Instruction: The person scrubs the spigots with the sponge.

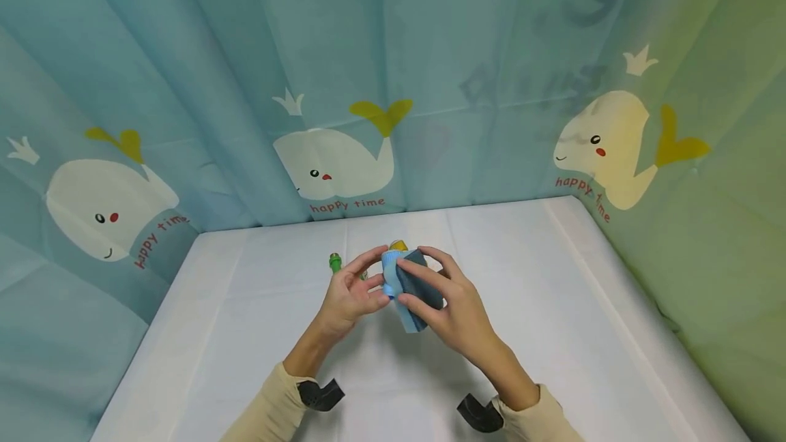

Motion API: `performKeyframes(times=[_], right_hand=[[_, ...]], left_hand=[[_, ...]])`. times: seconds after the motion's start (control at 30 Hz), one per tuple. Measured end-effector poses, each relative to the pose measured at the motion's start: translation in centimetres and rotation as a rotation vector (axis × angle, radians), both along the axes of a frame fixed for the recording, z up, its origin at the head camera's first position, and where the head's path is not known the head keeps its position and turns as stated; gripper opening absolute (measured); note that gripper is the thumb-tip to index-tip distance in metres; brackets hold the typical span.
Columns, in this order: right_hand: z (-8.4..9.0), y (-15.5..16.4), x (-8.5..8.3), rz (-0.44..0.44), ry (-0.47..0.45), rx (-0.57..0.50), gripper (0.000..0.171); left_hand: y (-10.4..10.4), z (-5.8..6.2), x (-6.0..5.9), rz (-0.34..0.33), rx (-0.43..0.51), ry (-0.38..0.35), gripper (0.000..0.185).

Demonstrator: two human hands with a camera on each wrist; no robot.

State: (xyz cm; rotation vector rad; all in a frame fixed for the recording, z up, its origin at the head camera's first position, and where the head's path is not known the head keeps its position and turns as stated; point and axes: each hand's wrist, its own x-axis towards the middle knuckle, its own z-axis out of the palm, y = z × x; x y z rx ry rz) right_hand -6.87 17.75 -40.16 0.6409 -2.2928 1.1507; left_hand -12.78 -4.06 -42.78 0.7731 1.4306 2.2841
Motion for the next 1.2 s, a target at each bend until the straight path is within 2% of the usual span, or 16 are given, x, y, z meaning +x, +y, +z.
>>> performKeyframes(times=[0.1,0.23,0.47,0.53,0.63,0.7,0.77,0.97,1.2], right_hand=[[0.1,-0.1,-0.1,0.005,0.001,0.023,0.060],[-0.1,0.0,-0.1,0.020,-0.001,0.041,0.060],[-1.3,0.7,-0.2,-0.097,-0.054,0.136,0.056],[-1.3,0.7,-0.3,-0.092,-0.067,0.114,0.056],[-1.1,0.3,-0.3,-0.020,-0.071,0.052,0.058],[-1.1,0.0,-0.4,0.026,-0.075,0.028,0.057],[-1.2,0.0,-0.4,0.023,-0.079,0.047,0.057],[-1.4,0.5,-0.9,-0.121,-0.080,0.160,0.055],[-0.9,-0.2,-0.7,-0.049,-0.006,0.160,0.057]], left_hand=[[-0.2,0.0,-0.1,-0.031,-0.013,-0.007,0.091],[-0.3,0.0,-0.3,-0.031,-0.057,0.009,0.088],[-0.6,0.1,-0.5,0.049,-0.135,0.018,0.086],[-0.8,0.1,-0.5,0.079,-0.181,0.030,0.086],[-0.9,0.1,-0.6,0.093,-0.220,0.053,0.085],[-0.8,0.1,-0.6,0.078,-0.204,0.043,0.085],[-0.8,0.0,-0.6,0.060,-0.171,0.027,0.086],[-0.5,-0.2,-0.4,0.050,-0.139,0.025,0.090],[-0.7,0.1,0.0,0.056,-0.107,0.018,0.092]])
